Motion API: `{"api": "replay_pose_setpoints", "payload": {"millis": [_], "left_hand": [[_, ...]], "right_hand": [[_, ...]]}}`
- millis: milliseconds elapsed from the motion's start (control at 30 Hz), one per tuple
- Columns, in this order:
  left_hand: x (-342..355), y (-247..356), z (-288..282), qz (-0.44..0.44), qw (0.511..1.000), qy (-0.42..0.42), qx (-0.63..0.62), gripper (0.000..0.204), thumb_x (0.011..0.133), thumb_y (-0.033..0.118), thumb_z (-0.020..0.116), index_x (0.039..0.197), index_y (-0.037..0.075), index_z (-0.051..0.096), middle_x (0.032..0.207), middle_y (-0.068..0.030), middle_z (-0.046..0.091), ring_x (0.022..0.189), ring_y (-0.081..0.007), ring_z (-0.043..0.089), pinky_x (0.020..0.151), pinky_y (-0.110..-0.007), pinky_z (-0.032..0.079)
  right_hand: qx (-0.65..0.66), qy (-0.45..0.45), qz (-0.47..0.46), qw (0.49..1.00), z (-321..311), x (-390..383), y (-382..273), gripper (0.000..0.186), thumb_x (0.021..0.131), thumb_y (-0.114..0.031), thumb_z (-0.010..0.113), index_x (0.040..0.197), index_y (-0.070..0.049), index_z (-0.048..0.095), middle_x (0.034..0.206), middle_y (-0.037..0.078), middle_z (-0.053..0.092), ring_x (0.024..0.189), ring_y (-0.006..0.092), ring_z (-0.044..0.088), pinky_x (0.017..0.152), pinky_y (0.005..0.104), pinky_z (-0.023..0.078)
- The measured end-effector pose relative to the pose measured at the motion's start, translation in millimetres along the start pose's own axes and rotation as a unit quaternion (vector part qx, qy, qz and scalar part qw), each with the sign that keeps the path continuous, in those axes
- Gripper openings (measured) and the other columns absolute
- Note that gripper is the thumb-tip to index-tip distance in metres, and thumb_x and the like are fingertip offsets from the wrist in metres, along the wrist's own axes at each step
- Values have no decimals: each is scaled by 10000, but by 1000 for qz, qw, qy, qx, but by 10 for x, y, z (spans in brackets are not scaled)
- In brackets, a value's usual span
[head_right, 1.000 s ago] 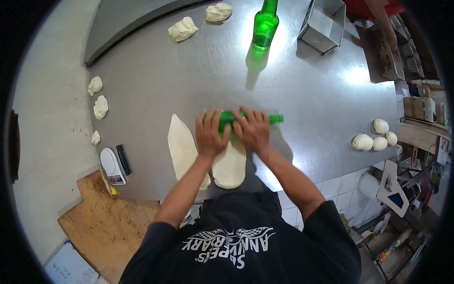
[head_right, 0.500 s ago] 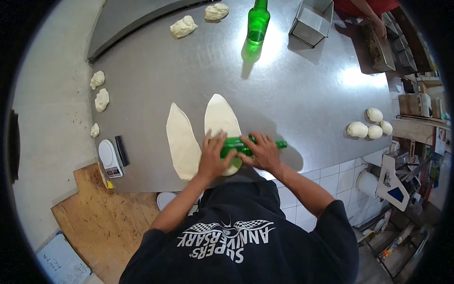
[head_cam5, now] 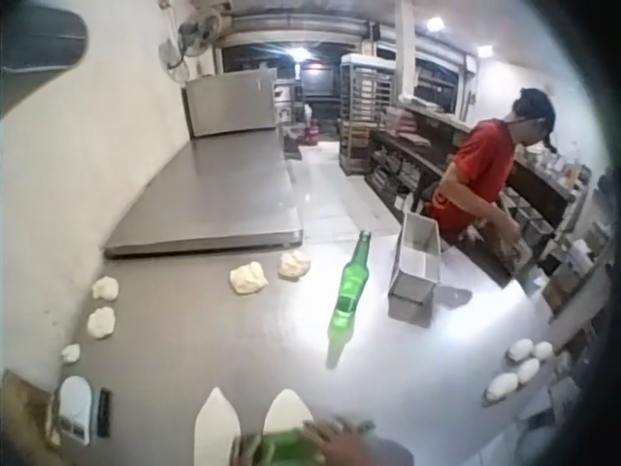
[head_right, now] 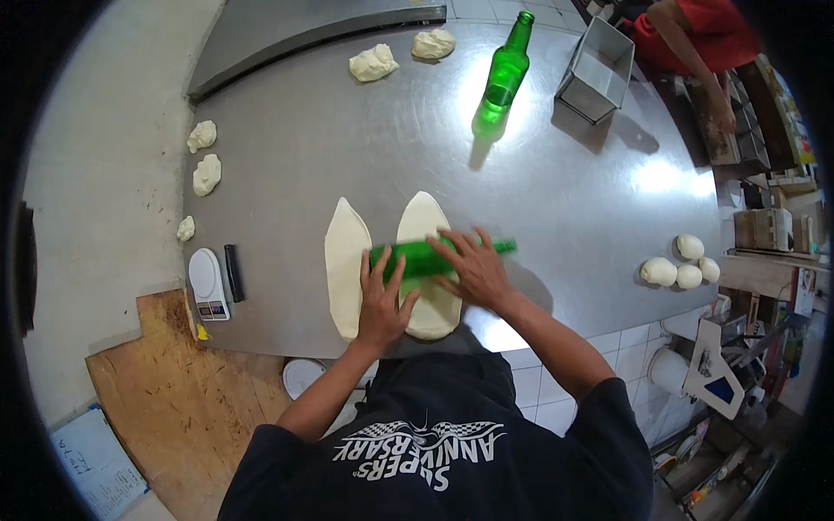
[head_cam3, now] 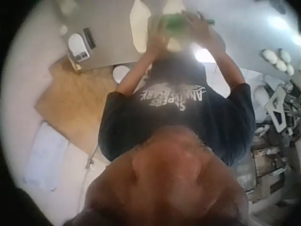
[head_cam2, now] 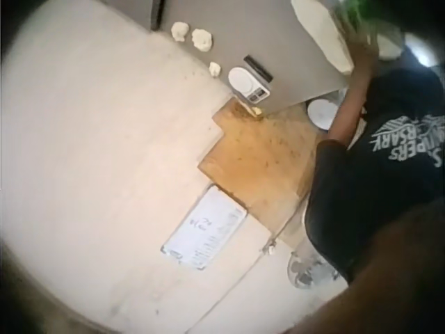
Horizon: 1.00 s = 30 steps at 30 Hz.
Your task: The person shapes portions of dough by hand on a metal table and uses a green glass bottle to roll them into flat oval pieces.
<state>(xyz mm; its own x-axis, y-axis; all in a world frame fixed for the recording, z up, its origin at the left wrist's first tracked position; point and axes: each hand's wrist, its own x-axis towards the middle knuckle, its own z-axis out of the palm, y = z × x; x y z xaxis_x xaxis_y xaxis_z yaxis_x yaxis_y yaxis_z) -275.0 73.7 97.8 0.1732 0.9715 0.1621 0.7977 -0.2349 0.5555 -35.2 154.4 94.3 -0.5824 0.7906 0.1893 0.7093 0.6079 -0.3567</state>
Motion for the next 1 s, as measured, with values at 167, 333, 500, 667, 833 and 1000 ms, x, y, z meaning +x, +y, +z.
{"api": "replay_pose_setpoints", "payload": {"millis": [167,333,500,667,833,1000], "left_hand": [[1074,-496,84,-39,997,-21,61,1063,688,506,967,1536,29,541,1601,-183,501,1513,-447,412,1222,-567,379],[2004,-753,-317,-207,966,-150,-30,784,633,581,957,1234,113,770,1163,-107,795,1084,-338,748,915,-470,596],[1456,-779,-280,-281,951,16,-128,839,661,585,980,1275,58,755,1140,-155,805,1051,-319,780,922,-432,608],[302,-463,-410,-366,877,53,-306,693,731,276,1024,1295,-1,732,1170,-148,808,1062,-229,773,938,-370,602],[-614,-52,-504,-427,863,64,-263,666,744,272,1014,1279,-9,732,1124,-121,805,1018,-208,756,936,-368,592],[-1063,202,-569,-458,841,115,-264,519,786,229,972,1184,-14,742,1040,-85,800,940,-159,736,875,-338,585]], "right_hand": [[74,0,74,994,362,1167,434,492,1066,-497,615,1402,-149,704,1354,159,715,1212,342,703,1161,475,448],[281,31,167,944,287,2563,1270,467,1065,-400,657,1367,-48,708,1330,237,722,1194,419,698,1072,488,522],[127,26,91,987,305,3765,1980,654,977,-382,768,1531,-97,567,1463,241,620,1338,442,610,1137,501,493],[-29,-21,62,997,841,4342,1569,908,863,-412,880,1636,-249,432,1715,203,300,1537,482,353,1166,627,453],[-87,-33,173,981,1173,4754,1271,787,943,-383,794,1632,-355,415,1685,169,290,1524,470,312,1093,700,464],[-47,-52,112,991,1158,5142,1799,419,974,-256,715,1386,-190,681,1418,185,625,1216,450,655,958,507,583]]}}
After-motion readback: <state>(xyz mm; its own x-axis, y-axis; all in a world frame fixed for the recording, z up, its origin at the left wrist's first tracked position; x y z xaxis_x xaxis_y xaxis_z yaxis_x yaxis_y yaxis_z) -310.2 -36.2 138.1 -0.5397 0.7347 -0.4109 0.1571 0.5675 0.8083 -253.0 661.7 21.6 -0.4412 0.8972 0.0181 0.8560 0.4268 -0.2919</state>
